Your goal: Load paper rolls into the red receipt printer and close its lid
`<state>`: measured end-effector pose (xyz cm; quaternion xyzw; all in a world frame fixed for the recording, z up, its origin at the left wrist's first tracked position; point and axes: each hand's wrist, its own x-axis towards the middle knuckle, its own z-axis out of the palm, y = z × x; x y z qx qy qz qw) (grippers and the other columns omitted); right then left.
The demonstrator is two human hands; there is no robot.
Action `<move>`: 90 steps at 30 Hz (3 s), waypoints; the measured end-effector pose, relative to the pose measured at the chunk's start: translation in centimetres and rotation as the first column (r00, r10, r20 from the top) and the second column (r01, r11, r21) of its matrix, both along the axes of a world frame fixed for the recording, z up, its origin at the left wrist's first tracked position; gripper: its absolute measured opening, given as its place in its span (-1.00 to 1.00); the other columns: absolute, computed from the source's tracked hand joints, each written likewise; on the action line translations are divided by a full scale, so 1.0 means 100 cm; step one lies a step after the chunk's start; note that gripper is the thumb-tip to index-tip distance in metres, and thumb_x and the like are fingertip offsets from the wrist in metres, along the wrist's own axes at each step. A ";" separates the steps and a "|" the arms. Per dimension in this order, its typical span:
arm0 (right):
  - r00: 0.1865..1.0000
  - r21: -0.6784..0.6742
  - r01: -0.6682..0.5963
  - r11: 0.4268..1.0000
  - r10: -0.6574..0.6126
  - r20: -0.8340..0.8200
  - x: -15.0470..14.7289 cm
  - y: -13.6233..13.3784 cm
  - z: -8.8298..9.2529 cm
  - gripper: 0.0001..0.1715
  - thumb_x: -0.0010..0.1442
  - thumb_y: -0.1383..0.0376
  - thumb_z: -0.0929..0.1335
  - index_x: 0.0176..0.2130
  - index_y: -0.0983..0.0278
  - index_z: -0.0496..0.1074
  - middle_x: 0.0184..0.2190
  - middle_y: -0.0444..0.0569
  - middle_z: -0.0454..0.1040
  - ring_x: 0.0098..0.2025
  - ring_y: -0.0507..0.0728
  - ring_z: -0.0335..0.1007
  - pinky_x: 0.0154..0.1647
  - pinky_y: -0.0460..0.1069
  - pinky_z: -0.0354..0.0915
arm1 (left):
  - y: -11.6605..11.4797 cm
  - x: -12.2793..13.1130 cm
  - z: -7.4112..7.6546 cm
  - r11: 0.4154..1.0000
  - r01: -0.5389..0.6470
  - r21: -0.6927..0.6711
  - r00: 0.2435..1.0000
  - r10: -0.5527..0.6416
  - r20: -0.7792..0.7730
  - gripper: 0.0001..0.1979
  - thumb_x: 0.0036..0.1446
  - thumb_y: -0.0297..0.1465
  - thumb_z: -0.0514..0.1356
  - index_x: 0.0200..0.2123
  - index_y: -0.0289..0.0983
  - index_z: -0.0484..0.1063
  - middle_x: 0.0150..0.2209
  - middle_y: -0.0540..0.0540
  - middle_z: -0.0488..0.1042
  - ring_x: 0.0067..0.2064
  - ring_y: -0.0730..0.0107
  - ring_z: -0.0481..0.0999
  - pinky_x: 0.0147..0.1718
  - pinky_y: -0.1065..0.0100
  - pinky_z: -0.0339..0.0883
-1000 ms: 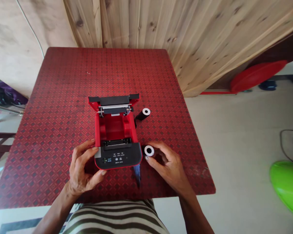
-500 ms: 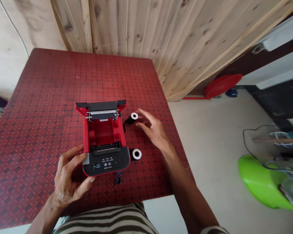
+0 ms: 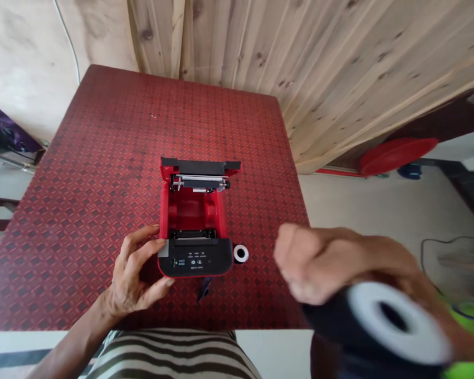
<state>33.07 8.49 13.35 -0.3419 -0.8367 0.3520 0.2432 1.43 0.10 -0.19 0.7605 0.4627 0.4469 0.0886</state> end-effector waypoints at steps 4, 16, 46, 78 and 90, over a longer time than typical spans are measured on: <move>0.977 0.005 -0.106 0.994 0.103 0.189 -0.048 0.006 0.006 -0.77 0.45 0.27 0.38 0.08 0.21 0.52 -0.06 0.05 0.61 0.00 0.19 0.56 0.04 0.10 0.51 | 0.000 -0.001 0.000 1.000 0.007 0.013 1.000 -0.006 -0.010 -0.44 0.37 -0.18 0.25 0.32 -0.30 0.30 0.14 -0.37 0.48 0.16 0.03 0.54 0.02 0.10 0.59; 0.631 0.202 -0.178 0.963 -0.046 0.775 -0.120 0.016 -0.015 -0.64 0.40 0.57 0.27 -0.04 0.32 0.59 -0.05 0.13 0.65 -0.04 0.22 0.61 -0.18 0.05 0.46 | -0.002 0.000 0.000 1.000 0.011 -0.010 1.000 -0.011 -0.004 -0.43 0.37 -0.18 0.26 0.33 -0.28 0.30 0.19 -0.39 0.47 0.17 0.05 0.55 0.03 0.12 0.60; 0.840 0.091 -0.018 0.996 -0.034 0.542 -0.100 0.023 -0.017 -0.53 0.44 0.52 0.22 0.15 0.24 0.55 0.09 0.05 0.68 0.01 0.18 0.68 0.04 0.08 0.52 | -0.002 -0.001 0.002 1.000 0.018 -0.009 1.000 -0.018 -0.012 -0.43 0.40 -0.17 0.24 0.36 -0.26 0.27 0.18 -0.36 0.49 0.17 0.07 0.57 0.02 0.14 0.62; 0.969 0.638 0.040 0.769 -0.185 0.162 -0.080 -0.061 -0.037 -0.77 0.42 0.46 0.37 0.00 0.46 0.61 -0.14 0.09 0.68 -0.14 0.20 0.51 -0.12 0.11 0.46 | 0.111 0.001 0.097 0.956 0.224 -0.191 0.970 -0.237 -0.050 -0.41 0.50 0.02 0.00 0.31 -0.28 0.39 0.08 -0.21 0.62 0.08 0.20 0.64 0.10 0.15 0.55; 0.977 0.574 0.116 0.810 -0.196 0.079 -0.076 -0.064 -0.049 -0.73 0.41 0.49 0.35 0.06 0.51 0.54 -0.15 0.13 0.63 -0.20 0.17 0.50 -0.14 0.10 0.46 | 0.062 -0.007 0.050 0.931 0.364 0.013 0.895 -0.346 -0.281 -0.15 0.32 0.26 0.06 0.32 -0.32 0.39 0.22 -0.39 0.53 0.32 -0.09 0.51 0.32 -0.14 0.40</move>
